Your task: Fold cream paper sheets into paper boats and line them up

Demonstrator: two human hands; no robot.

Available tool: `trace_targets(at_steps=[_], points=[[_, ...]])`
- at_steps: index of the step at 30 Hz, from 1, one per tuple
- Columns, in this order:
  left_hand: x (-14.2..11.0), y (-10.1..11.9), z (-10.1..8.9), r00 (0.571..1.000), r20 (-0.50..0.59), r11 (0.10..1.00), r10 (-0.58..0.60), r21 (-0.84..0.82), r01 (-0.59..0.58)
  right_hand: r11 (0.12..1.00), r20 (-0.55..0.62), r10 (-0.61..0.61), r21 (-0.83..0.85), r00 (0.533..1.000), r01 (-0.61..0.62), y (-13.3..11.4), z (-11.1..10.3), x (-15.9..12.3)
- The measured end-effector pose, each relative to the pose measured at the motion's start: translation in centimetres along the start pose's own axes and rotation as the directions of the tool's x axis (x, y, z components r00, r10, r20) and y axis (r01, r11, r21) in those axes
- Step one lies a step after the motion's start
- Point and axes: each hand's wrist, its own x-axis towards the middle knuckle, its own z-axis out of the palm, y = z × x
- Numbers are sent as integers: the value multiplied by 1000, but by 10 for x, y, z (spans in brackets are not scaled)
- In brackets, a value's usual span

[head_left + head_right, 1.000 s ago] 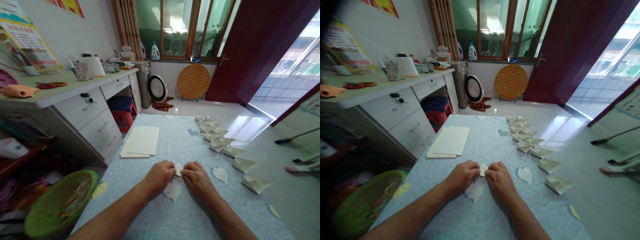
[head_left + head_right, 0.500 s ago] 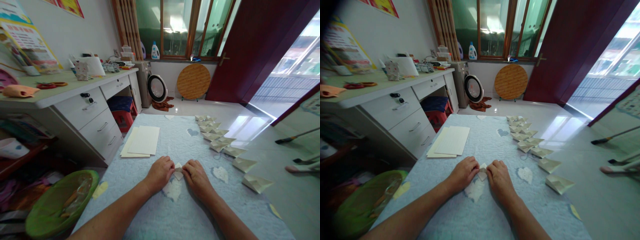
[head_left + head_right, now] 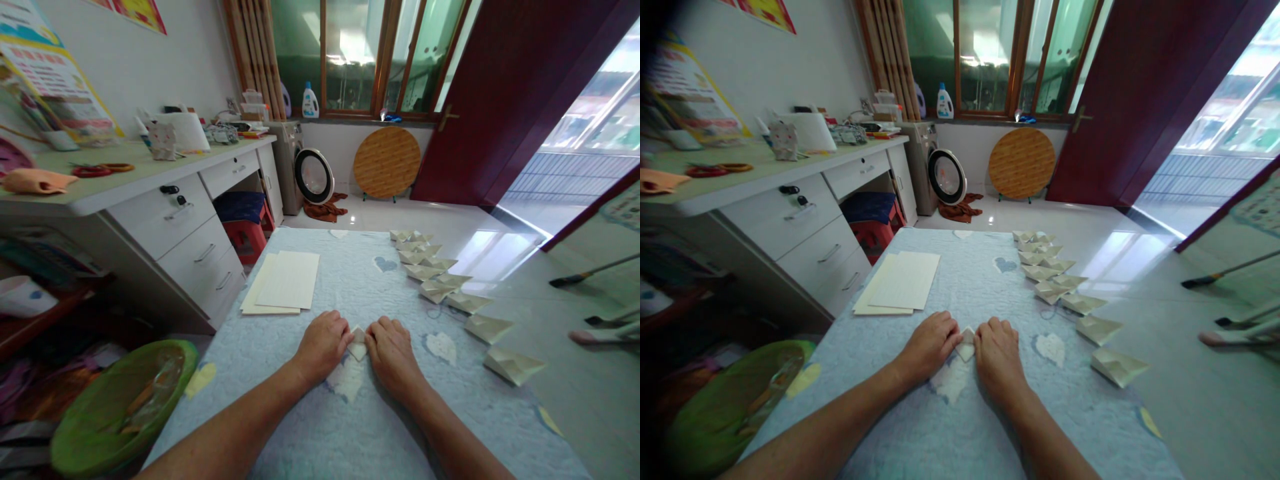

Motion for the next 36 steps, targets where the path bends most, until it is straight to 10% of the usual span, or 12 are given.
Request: trace_targets(at_steps=[27, 36], points=[[0, 11, 0, 986, -36, 983, -161, 84, 163, 994, 22, 110, 17, 994, -110, 1, -4, 3], [-2, 8, 4, 989, -62, 985, -131, -124, 123, 977, -2, 5, 213, 1000, -4, 6, -4, 1]])
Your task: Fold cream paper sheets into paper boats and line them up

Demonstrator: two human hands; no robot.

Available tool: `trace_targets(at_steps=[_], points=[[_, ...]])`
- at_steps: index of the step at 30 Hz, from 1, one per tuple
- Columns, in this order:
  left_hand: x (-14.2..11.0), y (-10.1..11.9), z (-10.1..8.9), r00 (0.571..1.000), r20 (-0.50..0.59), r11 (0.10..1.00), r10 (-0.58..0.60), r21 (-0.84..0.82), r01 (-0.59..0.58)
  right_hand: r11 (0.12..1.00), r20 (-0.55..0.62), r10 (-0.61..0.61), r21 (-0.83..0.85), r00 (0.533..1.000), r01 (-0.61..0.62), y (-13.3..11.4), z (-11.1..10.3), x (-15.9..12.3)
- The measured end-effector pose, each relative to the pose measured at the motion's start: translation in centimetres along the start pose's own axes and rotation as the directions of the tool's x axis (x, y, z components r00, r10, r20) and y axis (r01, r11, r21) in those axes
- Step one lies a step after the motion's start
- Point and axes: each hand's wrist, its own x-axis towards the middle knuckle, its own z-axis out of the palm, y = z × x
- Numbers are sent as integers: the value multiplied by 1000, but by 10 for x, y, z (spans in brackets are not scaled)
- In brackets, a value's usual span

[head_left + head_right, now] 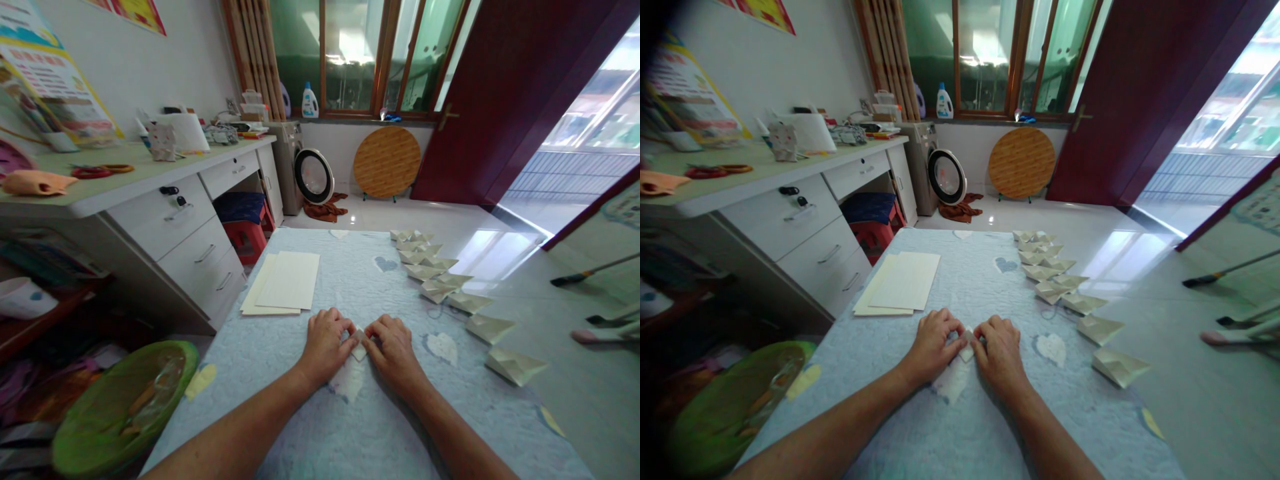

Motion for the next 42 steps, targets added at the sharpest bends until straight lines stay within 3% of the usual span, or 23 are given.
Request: trace_targets(at_steps=[14, 19, 30, 42], points=[[5, -5, 1, 986, 38, 986, 161, -42, -160, 999, 54, -38, 19, 998, 37, 3, 0, 2], [9, -1, 0, 987, 81, 990, 140, -17, -139, 999, 50, -35, 30, 998, 33, 3, 0, 1], [1, 1, -6, 999, 34, 999, 10, -38, -9, 999, 40, -8, -49, 999, 10, 4, 2, 5], [4, 0, -4, 991, 89, 994, 103, -56, -99, 999, 37, -44, 16, 998, 43, 0, -3, 1]])
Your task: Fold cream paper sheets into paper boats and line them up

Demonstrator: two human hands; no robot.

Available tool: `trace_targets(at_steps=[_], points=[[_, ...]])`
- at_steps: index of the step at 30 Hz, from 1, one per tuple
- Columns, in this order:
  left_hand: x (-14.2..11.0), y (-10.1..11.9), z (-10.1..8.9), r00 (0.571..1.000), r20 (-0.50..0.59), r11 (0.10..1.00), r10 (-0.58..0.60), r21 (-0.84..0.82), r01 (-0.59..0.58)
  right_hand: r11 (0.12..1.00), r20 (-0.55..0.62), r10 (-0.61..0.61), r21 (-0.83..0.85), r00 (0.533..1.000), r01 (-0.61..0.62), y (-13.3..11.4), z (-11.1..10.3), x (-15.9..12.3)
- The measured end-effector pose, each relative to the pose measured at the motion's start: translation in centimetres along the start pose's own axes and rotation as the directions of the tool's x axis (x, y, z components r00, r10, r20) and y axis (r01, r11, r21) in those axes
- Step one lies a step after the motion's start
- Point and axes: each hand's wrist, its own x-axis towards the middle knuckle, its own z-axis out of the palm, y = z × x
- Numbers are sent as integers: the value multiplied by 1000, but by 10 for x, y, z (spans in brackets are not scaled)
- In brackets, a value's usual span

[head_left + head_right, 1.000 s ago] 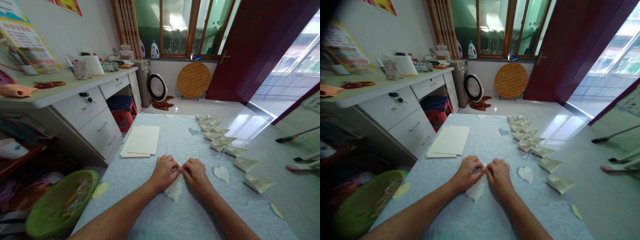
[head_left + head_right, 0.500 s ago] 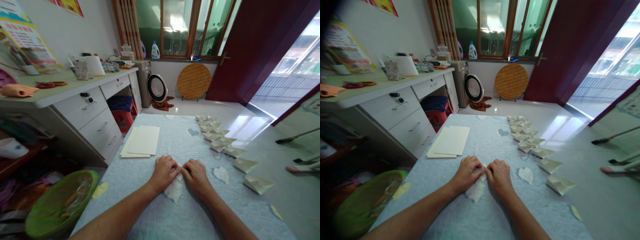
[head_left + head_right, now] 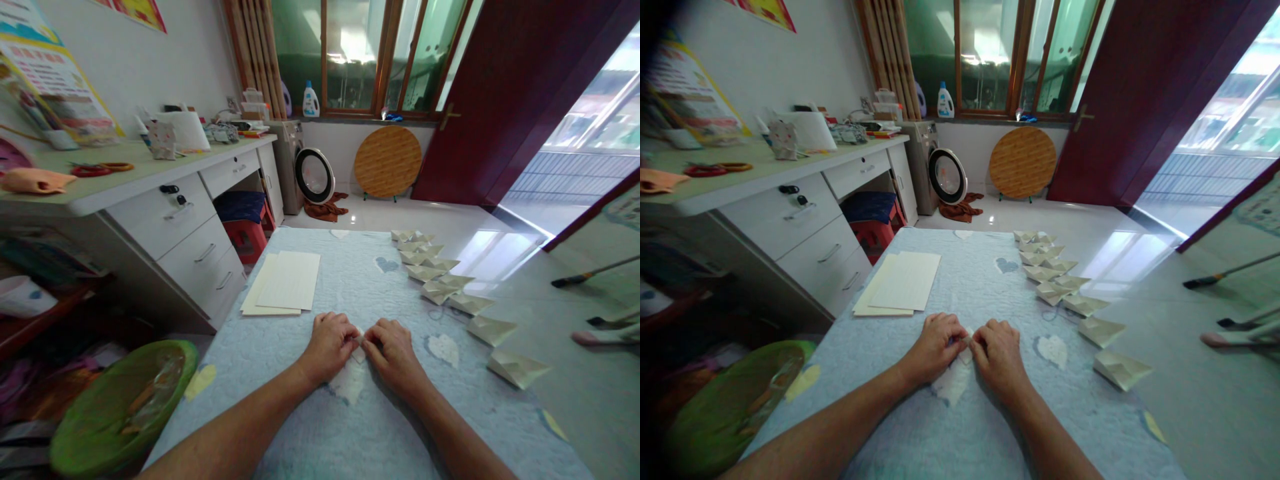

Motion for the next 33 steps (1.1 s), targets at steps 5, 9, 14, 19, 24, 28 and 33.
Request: trace_targets(at_steps=[5, 9, 14, 19, 24, 28, 33], points=[[-1, -2, 2, 1000, -26, 1000, 6, -7, -7, 1000, 3, 22, -4, 1000, -22, 0, 1, 1], [-1, -2, 3, 997, -74, 1000, -29, 8, 29, 999, -11, 36, -28, 999, -37, 2, 3, 2], [-3, 0, 3, 988, -107, 988, -114, 95, 124, 993, -53, 65, -91, 996, -70, 4, 6, 2], [-4, 2, 3, 985, -102, 973, -142, 170, 158, 989, -79, 68, -129, 995, -78, 5, 7, 2], [-3, 4, 3, 981, -109, 960, -158, 217, 178, 978, -74, 100, -176, 992, -112, 0, 5, 3], [-3, 3, 3, 979, -119, 952, -166, 241, 191, 970, -69, 119, -207, 991, -130, -5, 5, 3], [-2, 3, 3, 976, -112, 942, -189, 259, 212, 965, -88, 129, -219, 988, -145, -4, 6, 3]])
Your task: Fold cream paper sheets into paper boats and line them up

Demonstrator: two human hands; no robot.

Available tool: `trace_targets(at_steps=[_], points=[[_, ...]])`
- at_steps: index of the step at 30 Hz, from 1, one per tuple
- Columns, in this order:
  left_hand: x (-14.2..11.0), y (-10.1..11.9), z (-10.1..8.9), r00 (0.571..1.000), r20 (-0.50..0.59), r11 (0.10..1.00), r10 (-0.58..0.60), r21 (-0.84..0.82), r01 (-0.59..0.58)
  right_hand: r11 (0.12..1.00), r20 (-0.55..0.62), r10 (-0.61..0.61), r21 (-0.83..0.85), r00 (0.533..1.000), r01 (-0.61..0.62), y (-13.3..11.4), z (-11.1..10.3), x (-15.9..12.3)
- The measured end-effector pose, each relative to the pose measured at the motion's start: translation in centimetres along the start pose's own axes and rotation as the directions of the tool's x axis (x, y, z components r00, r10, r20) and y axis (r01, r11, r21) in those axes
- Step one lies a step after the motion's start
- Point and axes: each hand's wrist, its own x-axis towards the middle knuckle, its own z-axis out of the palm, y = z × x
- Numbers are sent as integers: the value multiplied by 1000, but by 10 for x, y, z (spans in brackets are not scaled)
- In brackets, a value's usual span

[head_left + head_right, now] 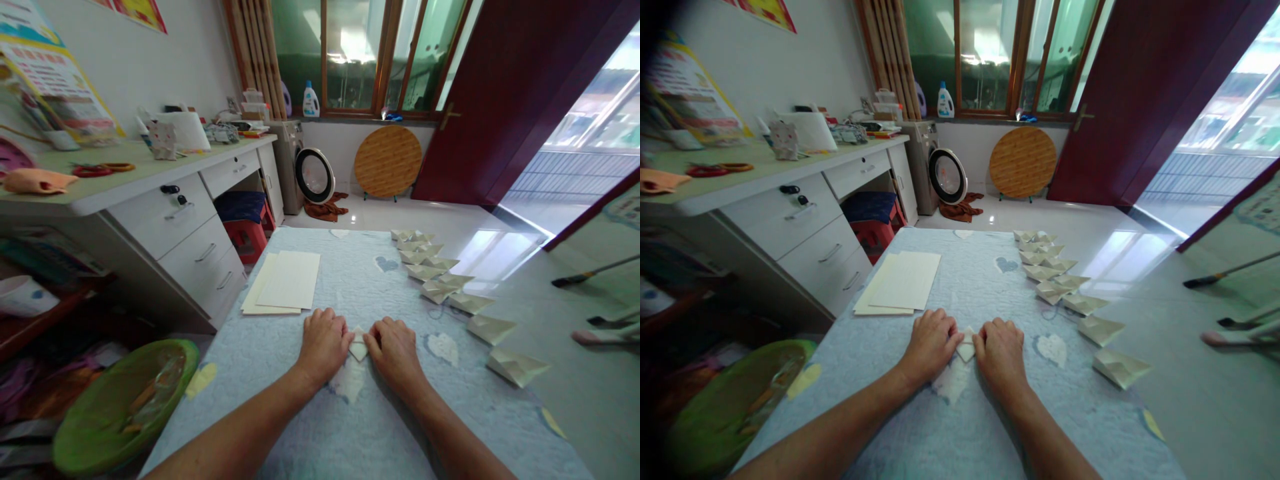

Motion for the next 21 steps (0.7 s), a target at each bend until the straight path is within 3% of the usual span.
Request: trace_targets(at_steps=[7, 10, 14, 16, 21], points=[[-2, -6, -1, 1000, -10, 997, 7, -72, -7, 999, -25, 30, 25, 999, -29, -1, 1, -1], [-4, -9, -2, 989, -23, 985, 143, -90, -145, 997, -9, 34, 76, 999, -33, -2, 1, -1], [-10, -9, -5, 898, 56, 894, 436, 87, -439, 992, 28, -7, 123, 1000, 4, -2, 0, -1], [-14, -7, -7, 871, 99, 853, 480, 176, -491, 992, 39, -16, 126, 999, 11, -1, 0, 0], [-23, 0, -9, 868, 125, 834, 480, 242, -496, 996, 39, -15, 88, 999, 11, -3, -1, -1]])
